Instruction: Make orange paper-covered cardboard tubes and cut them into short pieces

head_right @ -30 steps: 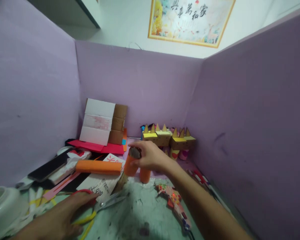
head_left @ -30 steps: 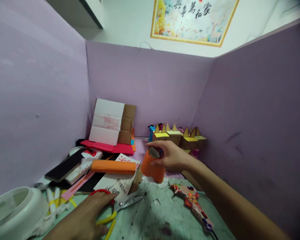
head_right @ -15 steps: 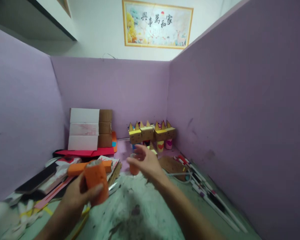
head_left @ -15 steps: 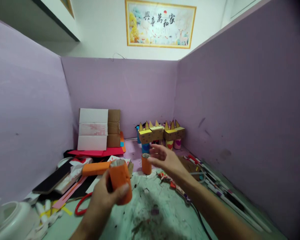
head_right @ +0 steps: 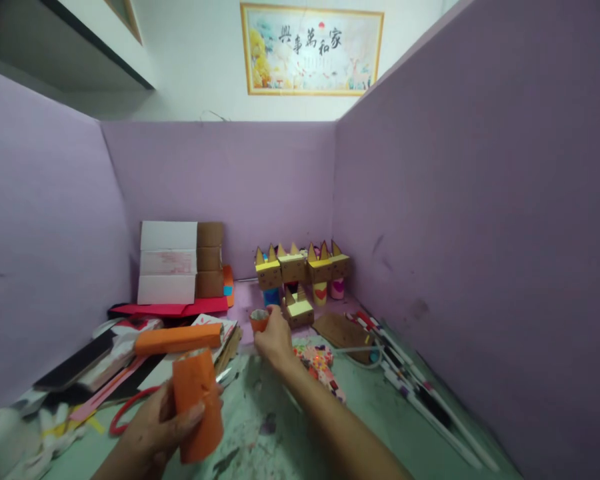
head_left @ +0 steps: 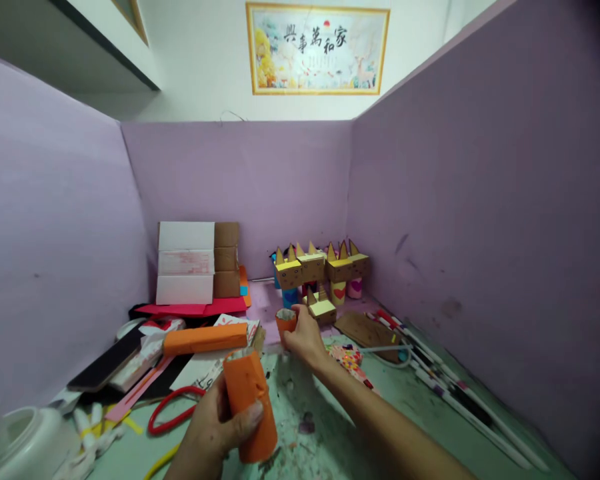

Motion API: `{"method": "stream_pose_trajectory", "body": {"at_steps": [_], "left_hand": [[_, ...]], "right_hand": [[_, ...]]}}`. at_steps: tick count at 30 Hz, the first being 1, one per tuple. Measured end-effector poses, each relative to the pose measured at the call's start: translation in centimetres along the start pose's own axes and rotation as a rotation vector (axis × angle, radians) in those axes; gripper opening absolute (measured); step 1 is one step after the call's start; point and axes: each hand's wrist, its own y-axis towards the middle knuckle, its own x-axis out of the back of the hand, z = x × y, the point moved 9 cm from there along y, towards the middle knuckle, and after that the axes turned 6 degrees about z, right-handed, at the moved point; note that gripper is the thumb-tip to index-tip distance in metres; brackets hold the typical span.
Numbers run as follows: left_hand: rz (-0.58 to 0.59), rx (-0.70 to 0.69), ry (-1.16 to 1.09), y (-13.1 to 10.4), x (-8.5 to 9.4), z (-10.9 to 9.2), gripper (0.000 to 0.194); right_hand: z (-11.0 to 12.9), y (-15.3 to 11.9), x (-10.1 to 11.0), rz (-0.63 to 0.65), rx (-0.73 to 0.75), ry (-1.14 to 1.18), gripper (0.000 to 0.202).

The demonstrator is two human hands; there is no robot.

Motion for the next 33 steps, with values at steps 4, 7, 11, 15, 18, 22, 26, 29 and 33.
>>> {"method": "stream_pose_trajectory", "body": {"at_steps": [4,7,11,15,18,22,26,29,33], "left_hand": [[0.088,-0.102,-0.001,1.2,-1.5,0.6,0.053],[0.189,-0.029,-0.018,1.7,-3.3,3.0,0.054],[0.304,0.032,0.009,1.7,-5.0,5.8,0.054],[0.313,0.061,0.136,1.7,-4.7,7.4,0.055],[0.311,0.071,0.247,1.8,-4.5,7.6,0.054],[0.301,0.047,0.372,1.8,-4.8,6.9,0.045],[0.279,0.030,0.472,1.6,-5.0,6.3,0.033],[0.270,0.037,0.538,1.7,-5.1,6.2,0.028],[0.249,0.014,0.580,1.9,-5.3,5.4,0.033]], "right_hand": [[0.0,-4.5,2.8,0.094,0.073,0.122,0.044],[-0.8,-8.9,4.0,0.170,0.110,0.259,0.045],[-3.0,-12.6,3.1,0.228,0.072,0.422,0.049],[-3.9,-13.4,1.9,0.264,0.111,0.445,0.050],[-3.9,-13.5,1.9,0.276,0.161,0.441,0.050],[-4.1,-13.7,2.2,0.280,0.163,0.399,0.051],[-4.0,-13.9,2.2,0.267,0.197,0.355,0.052],[-4.1,-13.8,2.1,0.260,0.215,0.367,0.050],[-4.0,-13.0,2.4,0.292,0.206,0.431,0.047]]}}
